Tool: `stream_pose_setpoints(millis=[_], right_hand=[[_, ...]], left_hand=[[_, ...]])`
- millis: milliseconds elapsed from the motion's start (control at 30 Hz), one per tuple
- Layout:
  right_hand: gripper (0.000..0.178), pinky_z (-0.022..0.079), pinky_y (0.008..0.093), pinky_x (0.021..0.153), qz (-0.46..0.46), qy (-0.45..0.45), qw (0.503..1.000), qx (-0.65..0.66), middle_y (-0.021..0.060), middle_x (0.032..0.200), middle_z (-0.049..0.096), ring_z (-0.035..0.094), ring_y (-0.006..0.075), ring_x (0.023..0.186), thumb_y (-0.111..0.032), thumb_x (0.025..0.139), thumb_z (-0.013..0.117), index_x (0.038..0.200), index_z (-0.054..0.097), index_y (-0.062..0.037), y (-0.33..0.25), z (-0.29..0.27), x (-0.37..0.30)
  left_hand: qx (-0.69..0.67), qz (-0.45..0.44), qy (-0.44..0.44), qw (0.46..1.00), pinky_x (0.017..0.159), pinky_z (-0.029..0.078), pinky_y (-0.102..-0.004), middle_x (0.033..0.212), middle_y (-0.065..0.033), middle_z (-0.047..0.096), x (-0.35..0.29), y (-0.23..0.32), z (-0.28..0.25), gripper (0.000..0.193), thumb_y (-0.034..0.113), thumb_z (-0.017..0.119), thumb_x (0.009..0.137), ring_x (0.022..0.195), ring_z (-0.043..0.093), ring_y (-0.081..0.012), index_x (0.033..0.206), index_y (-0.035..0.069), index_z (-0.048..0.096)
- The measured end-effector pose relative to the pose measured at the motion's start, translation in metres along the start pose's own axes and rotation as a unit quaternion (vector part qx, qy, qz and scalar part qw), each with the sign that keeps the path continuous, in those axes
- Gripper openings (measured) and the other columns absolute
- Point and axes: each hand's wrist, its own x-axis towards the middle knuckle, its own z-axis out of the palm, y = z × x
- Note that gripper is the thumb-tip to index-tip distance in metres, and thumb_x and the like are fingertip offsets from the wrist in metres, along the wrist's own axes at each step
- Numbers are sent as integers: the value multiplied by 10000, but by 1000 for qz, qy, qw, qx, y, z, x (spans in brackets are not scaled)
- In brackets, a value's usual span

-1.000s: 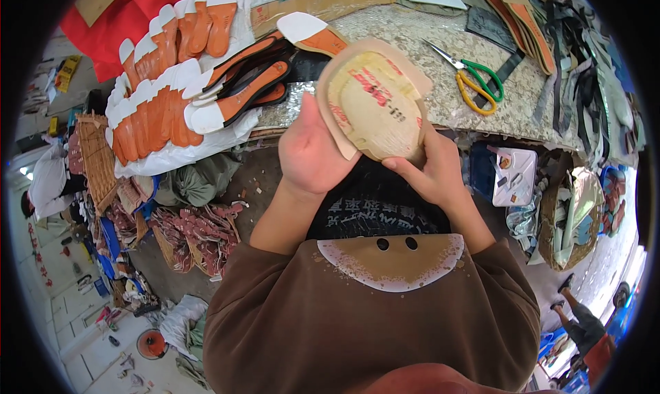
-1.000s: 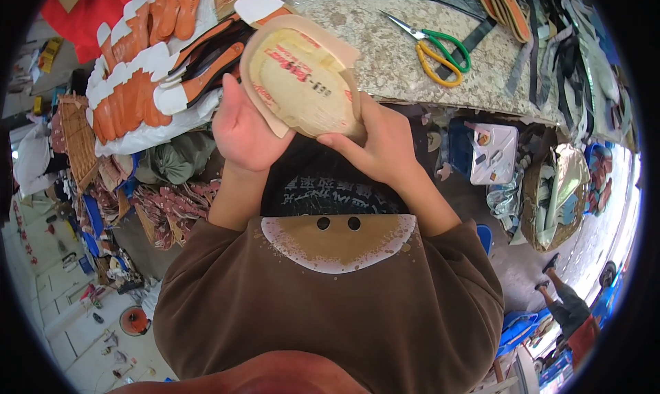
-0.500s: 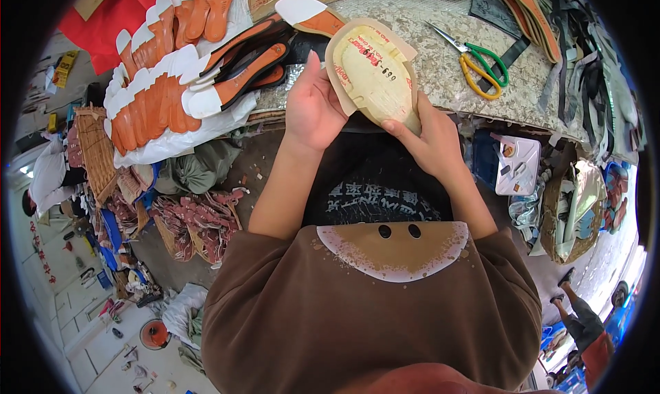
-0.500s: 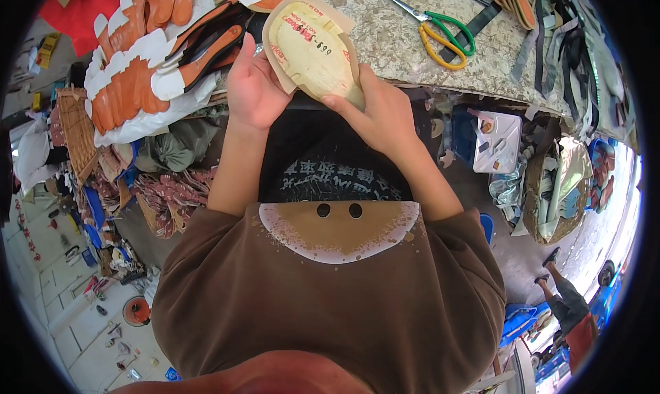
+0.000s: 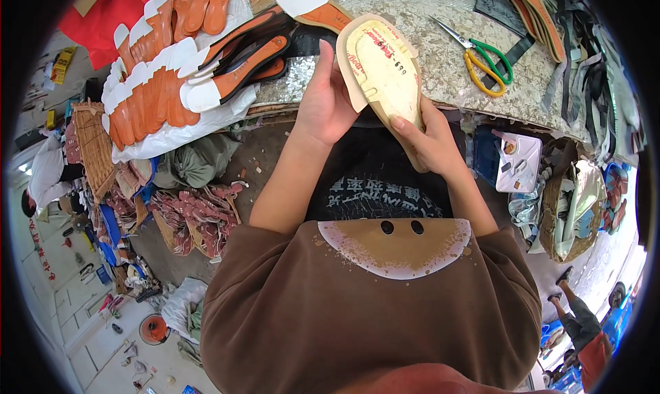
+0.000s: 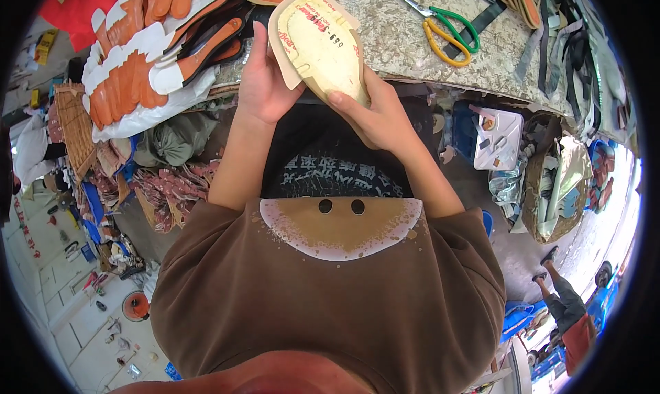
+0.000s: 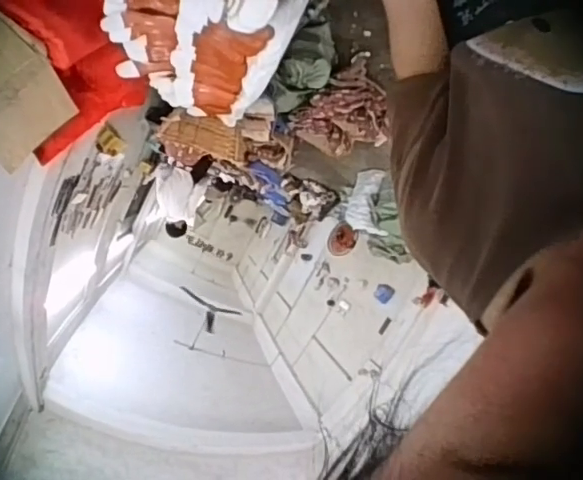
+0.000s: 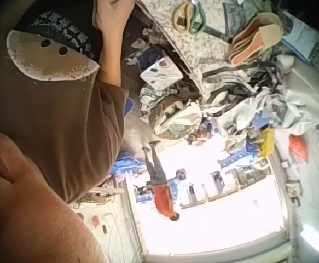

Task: Assembling shoe components and applying adhesive materials at a workbench.

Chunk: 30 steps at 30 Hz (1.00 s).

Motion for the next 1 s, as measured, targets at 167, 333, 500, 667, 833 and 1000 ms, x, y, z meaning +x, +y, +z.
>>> stream_pose_setpoints(millis=[167, 333, 500, 667, 833, 1000], right_hand=[[603, 431, 321, 987, 32, -15, 999, 27, 162, 1211, 621, 572, 182, 1124, -340, 902, 671, 1301, 496, 77, 8, 0, 0], [623, 422, 287, 966, 59, -49, 993, 85, 116, 1242, 574, 537, 149, 1108, -304, 916, 647, 1366, 432, 68, 14, 0, 1], [649, 442, 253, 903, 69, -76, 982, 156, 75, 1204, 572, 540, 112, 1043, -332, 917, 638, 1395, 411, 45, 15, -6, 1], [661, 427, 229, 866, 93, -79, 973, 195, 63, 1177, 568, 521, 93, 1024, -349, 912, 628, 1406, 405, 30, 14, -2, 1], [635, 407, 219, 776, 89, -82, 974, 193, 42, 1060, 554, 512, 92, 898, -425, 904, 595, 1334, 444, 18, 22, 1, 0], [536, 261, 239, 468, 83, -215, 817, 528, -20, 579, 363, 332, 88, 437, -608, 935, 443, 953, 480, -74, 29, -7, 3]], left_hand=[[-55, -33, -34, 997, 1106, 375, -461, 1434, -128, 486, -1, 2, -3, 711, 590, 393, 981, 1322, 471, -283, 1436, 45, 408], [-28, -28, -47, 998, 1107, 376, -455, 1441, -117, 477, 1, 0, -7, 705, 584, 395, 983, 1325, 466, -275, 1451, 57, 386], [16, -9, -41, 999, 1107, 381, -437, 1456, -112, 456, 1, -5, -7, 702, 573, 405, 983, 1331, 459, -265, 1467, 66, 359], [-15, 4, 22, 1000, 878, 544, -359, 1116, -68, 667, 0, -2, -4, 389, 351, 499, 1011, 1014, 650, -179, 1195, 21, 588], [-19, -10, 25, 999, 830, 554, -354, 1046, -90, 682, 0, -4, -13, 238, 177, 476, 981, 949, 665, -192, 1078, 7, 612], [-4, -6, 11, 1000, 900, 527, -396, 1051, -118, 682, 3, -10, -19, 234, 148, 489, 956, 990, 661, -234, 1092, -8, 598]])
